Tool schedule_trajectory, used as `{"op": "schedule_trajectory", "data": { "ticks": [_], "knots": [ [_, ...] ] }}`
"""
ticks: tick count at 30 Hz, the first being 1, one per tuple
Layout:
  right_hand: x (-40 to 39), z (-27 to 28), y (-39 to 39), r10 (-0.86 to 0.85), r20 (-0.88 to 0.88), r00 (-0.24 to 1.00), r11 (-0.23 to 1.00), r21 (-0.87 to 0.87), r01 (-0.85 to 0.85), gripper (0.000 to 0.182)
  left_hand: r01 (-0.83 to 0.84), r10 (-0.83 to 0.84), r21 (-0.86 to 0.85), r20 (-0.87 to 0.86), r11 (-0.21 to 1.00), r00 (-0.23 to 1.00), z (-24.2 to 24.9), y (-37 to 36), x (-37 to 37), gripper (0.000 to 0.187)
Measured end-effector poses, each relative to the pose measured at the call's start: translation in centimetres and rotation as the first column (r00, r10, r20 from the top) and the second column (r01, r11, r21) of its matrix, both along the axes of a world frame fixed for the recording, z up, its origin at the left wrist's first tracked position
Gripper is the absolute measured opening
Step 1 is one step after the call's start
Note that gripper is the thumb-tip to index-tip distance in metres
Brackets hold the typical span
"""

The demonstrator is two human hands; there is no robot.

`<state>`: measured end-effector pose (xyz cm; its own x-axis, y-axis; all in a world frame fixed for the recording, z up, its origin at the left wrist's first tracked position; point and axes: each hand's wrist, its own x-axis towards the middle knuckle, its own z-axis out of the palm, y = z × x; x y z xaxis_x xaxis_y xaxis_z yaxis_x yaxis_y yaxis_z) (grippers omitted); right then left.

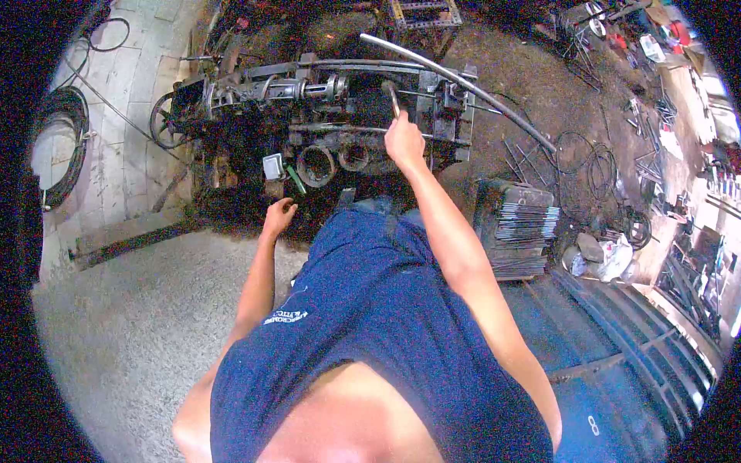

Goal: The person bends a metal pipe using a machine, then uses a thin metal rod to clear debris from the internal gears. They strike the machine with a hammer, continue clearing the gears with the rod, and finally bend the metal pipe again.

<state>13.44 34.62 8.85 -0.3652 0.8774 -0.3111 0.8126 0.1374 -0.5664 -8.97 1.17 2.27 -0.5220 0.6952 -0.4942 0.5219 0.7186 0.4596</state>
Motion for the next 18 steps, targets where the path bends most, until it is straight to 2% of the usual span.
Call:
{"op": "schedule_trajectory", "data": {
  "ticks": [3, 5, 7, 9, 11, 13, 14, 17, 18],
  "knots": [
    [1.0, 0.8, -2.1, 0.057, 0.045, 0.997, 0.998, -0.023, -0.056, 0.031, -0.008, 0.008, -0.014, 0.010, 1.000, 1.000, 0.6, 0.1, -0.4, 0.043],
    [1.1, 1.6, -2.5, 0.050, -0.002, 0.999, 0.999, -0.018, -0.050, 0.028, -0.012, 0.013, -0.015, 0.026, 1.000, 1.000, 0.6, 0.2, -0.7, 0.042],
    [0.3, 1.4, -1.4, 0.020, -0.147, 0.989, 0.988, 0.154, 0.002, 0.026, 0.018, -0.018, 0.000, 0.003, 1.000, 1.000, 0.3, -0.1, -0.9, 0.042],
    [-1.1, 0.7, 0.0, -0.044, -0.153, 0.987, 0.966, 0.245, 0.081, 0.025, 0.005, -0.005, -0.003, 0.016, 1.000, 1.000, -0.2, -0.7, -1.0, 0.042],
    [-1.5, -0.5, 0.9, -0.067, -0.036, 0.997, 0.986, 0.148, 0.071, 0.026, 0.002, -0.002, 0.010, 0.028, 1.000, 1.000, -0.3, -0.4, -0.9, 0.041],
    [-0.5, -0.5, -0.5, 0.006, -0.010, 1.000, 0.989, 0.149, -0.004, 0.029, -0.001, 0.002, -0.018, 0.029, 1.000, 1.000, 0.1, -0.3, -0.9, 0.039],
    [0.1, -0.4, -1.2, 0.030, 0.019, 0.999, 0.996, 0.080, -0.031, 0.032, 0.002, -0.001, -0.017, 0.032, 1.000, 0.999, 0.0, -0.3, -1.0, 0.039],
    [1.6, -1.7, -2.6, 0.076, 0.037, 0.996, 0.996, -0.041, -0.074, 0.030, -0.038, 0.037, 0.022, 0.044, 0.999, 0.998, -1.0, -1.0, -0.9, 0.039],
    [1.5, -1.4, -2.3, 0.074, -0.009, 0.997, 0.997, 0.014, -0.074, 0.028, -0.029, 0.028, 0.025, 0.038, 0.999, 0.999, -1.1, -1.1, -0.9, 0.040]
  ]
}}
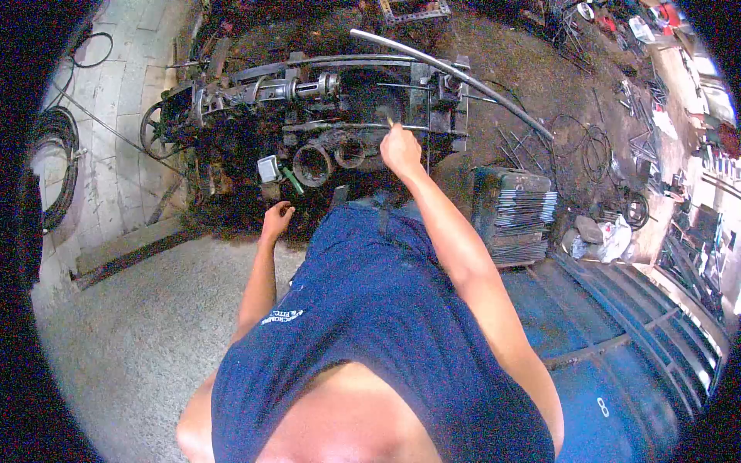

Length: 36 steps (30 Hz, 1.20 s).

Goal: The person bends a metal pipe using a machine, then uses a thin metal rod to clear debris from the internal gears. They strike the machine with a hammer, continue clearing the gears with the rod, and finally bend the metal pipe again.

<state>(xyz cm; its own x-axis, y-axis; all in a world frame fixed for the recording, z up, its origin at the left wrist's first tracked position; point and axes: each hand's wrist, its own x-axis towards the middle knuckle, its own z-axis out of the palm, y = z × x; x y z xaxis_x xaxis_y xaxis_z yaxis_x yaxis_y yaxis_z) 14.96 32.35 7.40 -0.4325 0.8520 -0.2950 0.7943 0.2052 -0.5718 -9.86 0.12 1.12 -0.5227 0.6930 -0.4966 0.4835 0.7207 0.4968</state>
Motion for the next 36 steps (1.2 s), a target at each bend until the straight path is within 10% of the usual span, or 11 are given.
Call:
{"op": "schedule_trajectory", "data": {
  "ticks": [5, 14, 22, 28, 35, 36],
  "knots": [
    [-4.1, 7.0, 4.4, -0.153, -0.116, 0.981, 0.972, 0.162, 0.171, 0.025, 0.035, -0.035, 0.013, -0.016, 0.999, 0.999, 0.0, -0.1, 0.1, 0.041],
    [-0.1, -0.4, -0.3, 0.003, 0.135, 0.991, 1.000, -0.025, 0.001, 0.031, -0.040, 0.041, -0.021, 0.033, 0.999, 0.999, 1.1, 0.1, 0.8, 0.039],
    [-2.9, 5.1, 5.0, -0.173, -0.061, 0.983, 0.970, 0.164, 0.181, 0.022, 0.033, -0.032, -0.033, 0.015, 0.999, 0.999, 0.3, 1.3, 0.4, 0.041],
    [1.9, 1.4, 1.7, -0.048, 0.016, 0.999, 0.998, -0.051, 0.049, 0.031, 0.063, -0.063, -0.022, -0.013, 0.998, 0.998, 0.3, 1.6, 0.3, 0.041],
    [14.6, -6.3, -2.9, -0.375, 0.075, 0.924, 0.894, -0.234, 0.382, 0.033, 0.059, -0.059, -0.067, -0.001, 0.996, 0.998, 1.5, 1.8, 2.0, 0.042],
    [16.2, -9.5, -3.3, -0.574, -0.078, 0.815, 0.736, -0.486, 0.471, 0.030, 0.082, -0.083, -0.062, -0.022, 0.995, 0.996, 1.6, 1.7, 2.2, 0.042]
  ]
}}
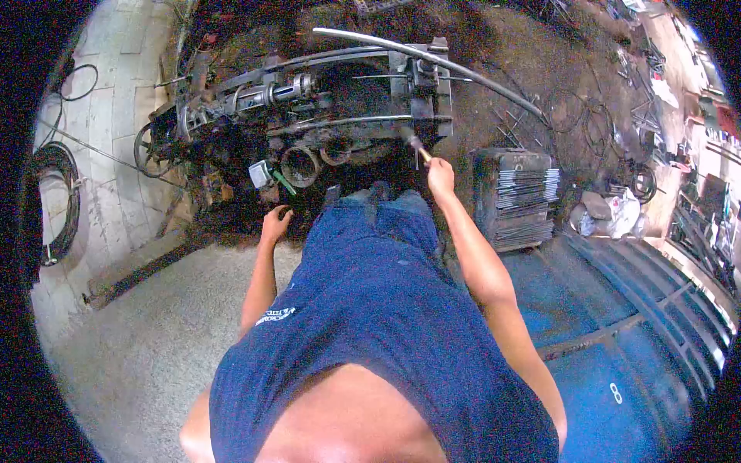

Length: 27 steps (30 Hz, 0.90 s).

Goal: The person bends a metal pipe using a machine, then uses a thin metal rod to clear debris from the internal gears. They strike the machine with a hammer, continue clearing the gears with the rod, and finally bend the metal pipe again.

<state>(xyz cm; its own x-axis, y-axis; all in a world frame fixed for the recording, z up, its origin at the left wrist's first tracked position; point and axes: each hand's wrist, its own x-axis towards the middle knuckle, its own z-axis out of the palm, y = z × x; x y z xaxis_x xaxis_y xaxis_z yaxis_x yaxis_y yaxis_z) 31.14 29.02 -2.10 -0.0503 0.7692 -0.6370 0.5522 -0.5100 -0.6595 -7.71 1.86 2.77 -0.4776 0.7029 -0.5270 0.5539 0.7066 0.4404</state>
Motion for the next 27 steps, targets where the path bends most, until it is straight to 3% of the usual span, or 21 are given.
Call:
{"op": "schedule_trajectory", "data": {
  "ticks": [1, 2, 3, 5, 6, 7, 9, 10, 11, 12, 13, 15, 17, 20, 21, 22, 23, 25, 26, 27],
  "knots": [
    [0.9, -2.6, -0.5, -0.244, -0.240, 0.939, 0.961, -0.191, 0.201, 0.029, 0.026, -0.026, 0.006, -0.022, 1.000, 0.999, 0.2, 0.0, 0.1, 0.042],
    [1.0, -4.3, -0.6, -0.465, -0.393, 0.794, 0.867, -0.383, 0.318, 0.022, 0.036, -0.036, 0.000, -0.024, 0.999, 0.999, 0.3, 0.1, 0.1, 0.042],
    [0.7, -4.9, -0.3, -0.470, -0.394, 0.790, 0.864, -0.387, 0.321, 0.022, 0.041, -0.041, -0.009, -0.020, 0.999, 0.999, 0.5, 0.1, 0.1, 0.042],
    [-1.3, -5.8, 0.1, -0.666, -0.288, 0.688, 0.742, -0.349, 0.572, 0.015, 0.043, -0.044, -0.025, -0.024, 0.999, 0.999, 1.3, 0.6, 0.4, 0.042],
    [-2.4, -5.2, 1.1, -0.680, -0.243, 0.692, 0.727, -0.343, 0.594, 0.010, 0.040, -0.041, -0.060, -0.026, 0.997, 0.999, 2.3, 1.1, 0.6, 0.042],
    [-3.5, -9.5, 1.9, -0.730, -0.279, 0.624, 0.682, -0.234, 0.693, 0.011, 0.036, -0.039, -0.094, -0.029, 0.995, 0.999, 3.2, 1.5, 0.7, 0.042],
    [-5.5, -14.1, 3.8, -0.839, -0.275, 0.469, 0.527, -0.196, 0.827, 0.023, 0.037, -0.042, -0.082, -0.066, 0.996, 0.997, 4.1, 1.8, 1.1, 0.042],
    [-6.1, -12.5, 4.2, -0.842, -0.273, 0.465, 0.524, -0.206, 0.826, 0.023, 0.036, -0.040, -0.051, -0.083, 0.998, 0.996, 4.7, 1.9, 1.4, 0.041],
    [-6.9, -9.1, 5.3, -0.846, -0.103, 0.523, 0.532, -0.116, 0.839, 0.033, 0.034, -0.035, -0.018, -0.099, 0.999, 0.994, 5.1, 1.9, 1.7, 0.041],
    [-7.7, -6.4, 5.7, -0.830, 0.073, 0.552, 0.552, -0.026, 0.833, 0.043, 0.031, -0.033, -0.023, -0.106, 0.999, 0.994, 5.5, 1.9, 2.1, 0.041],
    [-8.2, -5.4, 5.1, -0.829, 0.070, 0.555, 0.555, -0.033, 0.831, 0.043, 0.032, -0.033, -0.014, -0.124, 0.999, 0.992, 5.9, 2.0, 2.5, 0.040],
    [-8.5, -3.8, 3.8, -0.604, 0.461, 0.650, 0.725, -0.022, 0.689, 0.058, 0.028, -0.027, 0.004, -0.144, 1.000, 0.989, 6.0, 2.2, 3.0, 0.040],
    [-9.0, -4.0, 2.2, -0.502, 0.478, 0.721, 0.768, -0.138, 0.625, 0.065, 0.001, 0.001, 0.015, -0.115, 1.000, 0.993, 5.2, 1.8, 3.6, 0.041],
    [-8.3, -10.4, 0.2, -0.552, 0.324, 0.768, 0.738, -0.237, 0.631, 0.061, 0.049, -0.042, 0.059, -0.117, 0.997, 0.992, 5.5, 2.4, 5.0, 0.041],
    [-7.3, -14.1, -0.7, -0.449, 0.213, 0.868, 0.847, -0.206, 0.489, 0.054, 0.032, -0.024, 0.057, -0.121, 0.998, 0.992, 5.6, 2.5, 5.5, 0.041],
    [-6.7, -13.8, -0.8, -0.325, 0.105, 0.940, 0.928, -0.155, 0.339, 0.049, 0.020, -0.013, 0.058, -0.126, 0.998, 0.992, 5.5, 2.6, 6.0, 0.041],
    [-5.9, -13.4, -0.8, -0.314, 0.101, 0.944, 0.933, -0.153, 0.327, 0.049, 0.012, -0.004, 0.061, -0.133, 0.998, 0.991, 5.5, 2.9, 6.3, 0.041],
    [-3.3, -5.5, -1.0, 0.051, -0.095, 0.994, 0.997, -0.061, -0.057, 0.039, -0.010, 0.020, 0.070, -0.138, 0.998, 0.990, 4.9, 3.2, 6.9, 0.040],
    [-2.0, -5.1, -1.7, 0.089, -0.183, 0.979, 0.996, 0.033, -0.085, 0.032, -0.030, 0.037, 0.072, -0.105, 0.997, 0.994, 5.3, 3.8, 7.6, 0.039],
    [-0.2, -7.4, -2.1, 0.215, -0.053, 0.975, 0.970, 0.126, -0.207, 0.031, -0.050, 0.055, 0.074, -0.069, 0.996, 0.996, 5.4, 4.3, 8.3, 0.038]
  ]
}}
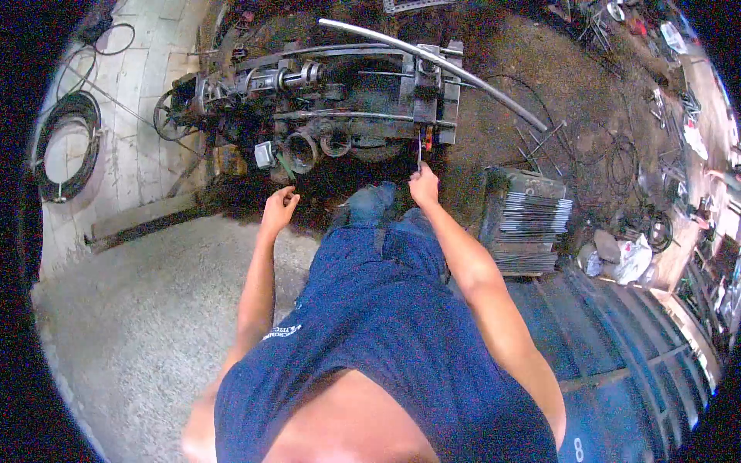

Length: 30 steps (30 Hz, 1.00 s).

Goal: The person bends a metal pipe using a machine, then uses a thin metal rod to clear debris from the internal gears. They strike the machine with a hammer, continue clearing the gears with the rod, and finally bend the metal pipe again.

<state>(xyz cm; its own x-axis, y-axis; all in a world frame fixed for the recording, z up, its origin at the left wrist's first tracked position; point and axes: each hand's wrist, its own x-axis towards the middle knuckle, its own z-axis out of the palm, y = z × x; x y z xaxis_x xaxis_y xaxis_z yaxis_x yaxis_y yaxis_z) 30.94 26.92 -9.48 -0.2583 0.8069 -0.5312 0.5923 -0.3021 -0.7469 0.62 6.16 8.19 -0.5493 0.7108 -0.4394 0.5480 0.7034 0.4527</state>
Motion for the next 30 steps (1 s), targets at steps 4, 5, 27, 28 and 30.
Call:
{"op": "schedule_trajectory", "data": {
  "ticks": [4, 5, 27, 28, 30],
  "knots": [
    [7.1, 3.2, 0.0, 0.128, 0.078, 0.989, 0.951, 0.272, -0.144, 0.028, 0.062, -0.059, 0.061, -0.056, 0.996, 0.997, -0.8, 1.4, 2.1, 0.037],
    [8.5, 4.5, -0.1, 0.139, 0.055, 0.989, 0.948, 0.281, -0.149, 0.025, 0.012, -0.012, 0.070, 0.003, 0.997, 1.000, -0.7, 1.9, 2.6, 0.036],
    [-13.2, 19.2, 6.1, 0.404, -0.424, 0.810, 0.898, 0.015, -0.440, 0.032, 0.029, 0.070, 0.380, -0.243, 0.924, 0.967, 4.7, 7.4, -6.6, 0.039],
    [-15.3, 18.8, 5.8, 0.417, -0.424, 0.804, 0.892, 0.020, -0.452, 0.032, 0.039, 0.091, 0.411, -0.292, 0.911, 0.952, 4.6, 7.3, -7.5, 0.038],
    [-19.2, 18.1, 4.9, 0.422, -0.364, 0.830, 0.907, 0.180, -0.382, 0.033, 0.054, 0.085, 0.414, -0.310, 0.909, 0.947, 4.8, 7.2, -10.1, 0.037]
  ]
}}
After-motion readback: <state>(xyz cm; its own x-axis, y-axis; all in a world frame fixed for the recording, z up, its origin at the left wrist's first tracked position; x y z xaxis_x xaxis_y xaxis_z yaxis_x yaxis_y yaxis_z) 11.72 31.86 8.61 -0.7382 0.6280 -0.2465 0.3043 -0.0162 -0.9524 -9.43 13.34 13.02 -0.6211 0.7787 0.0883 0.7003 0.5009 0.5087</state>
